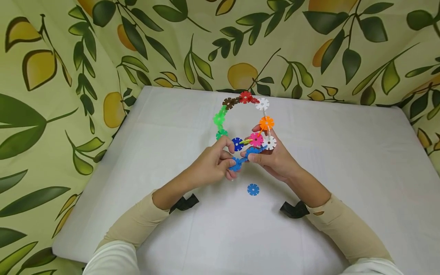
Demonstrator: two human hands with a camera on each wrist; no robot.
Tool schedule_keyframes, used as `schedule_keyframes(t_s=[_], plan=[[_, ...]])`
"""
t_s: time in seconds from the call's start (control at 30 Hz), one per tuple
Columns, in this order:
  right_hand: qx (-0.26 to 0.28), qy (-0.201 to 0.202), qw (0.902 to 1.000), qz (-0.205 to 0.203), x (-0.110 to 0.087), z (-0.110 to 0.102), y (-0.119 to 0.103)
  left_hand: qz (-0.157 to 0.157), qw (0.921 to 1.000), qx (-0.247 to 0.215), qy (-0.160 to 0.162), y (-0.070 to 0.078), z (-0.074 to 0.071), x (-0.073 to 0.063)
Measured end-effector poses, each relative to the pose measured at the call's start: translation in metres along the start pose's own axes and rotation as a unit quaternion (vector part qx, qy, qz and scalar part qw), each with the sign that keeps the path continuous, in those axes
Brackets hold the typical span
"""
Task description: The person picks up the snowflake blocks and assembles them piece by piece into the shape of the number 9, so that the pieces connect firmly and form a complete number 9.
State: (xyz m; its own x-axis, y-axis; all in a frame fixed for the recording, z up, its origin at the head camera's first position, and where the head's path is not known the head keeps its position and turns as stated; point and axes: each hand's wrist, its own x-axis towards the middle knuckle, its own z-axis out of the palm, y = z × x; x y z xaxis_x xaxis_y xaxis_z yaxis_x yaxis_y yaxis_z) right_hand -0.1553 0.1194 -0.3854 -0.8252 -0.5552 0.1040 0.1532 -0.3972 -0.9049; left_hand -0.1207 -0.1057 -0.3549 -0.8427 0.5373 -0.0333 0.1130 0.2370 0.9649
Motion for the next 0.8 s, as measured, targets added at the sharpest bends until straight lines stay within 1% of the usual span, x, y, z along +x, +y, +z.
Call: schedule_keyframes(t_s=[0.1,0.23,0.4,0.5,0.6,0.67,0.73,0.8], plan=[[0.012,0.000,0.9999,0.002,0.000,0.001,0.001,0.000,0.9999,0.010,0.007,0.001,0.001,0.000],[0.008,0.001,0.9999,0.007,0.000,0.002,0.002,0.000,0.9997,0.021,0.011,0.000,0.003,0.000],[-0.014,0.022,0.9996,0.012,-0.002,0.006,0.001,-0.007,0.9997,-0.020,0.009,-0.003,0.004,0.002],[-0.023,0.035,0.9990,0.017,-0.004,0.010,0.000,-0.002,0.9996,-0.028,0.009,-0.004,0.004,0.002],[-0.027,0.039,0.9986,0.022,-0.004,0.012,-0.001,0.011,0.9997,-0.020,0.011,-0.005,0.004,0.002],[-0.020,0.034,0.9990,0.023,-0.004,0.012,-0.003,0.024,0.9994,-0.022,0.010,-0.005,0.003,0.002],[-0.012,0.028,0.9994,0.017,-0.004,0.010,-0.006,0.048,0.9985,-0.025,0.006,-0.006,0.003,0.002],[0.000,0.020,0.9998,0.006,-0.005,0.008,-0.010,0.083,0.9963,-0.024,0.001,-0.006,0.003,0.004]])
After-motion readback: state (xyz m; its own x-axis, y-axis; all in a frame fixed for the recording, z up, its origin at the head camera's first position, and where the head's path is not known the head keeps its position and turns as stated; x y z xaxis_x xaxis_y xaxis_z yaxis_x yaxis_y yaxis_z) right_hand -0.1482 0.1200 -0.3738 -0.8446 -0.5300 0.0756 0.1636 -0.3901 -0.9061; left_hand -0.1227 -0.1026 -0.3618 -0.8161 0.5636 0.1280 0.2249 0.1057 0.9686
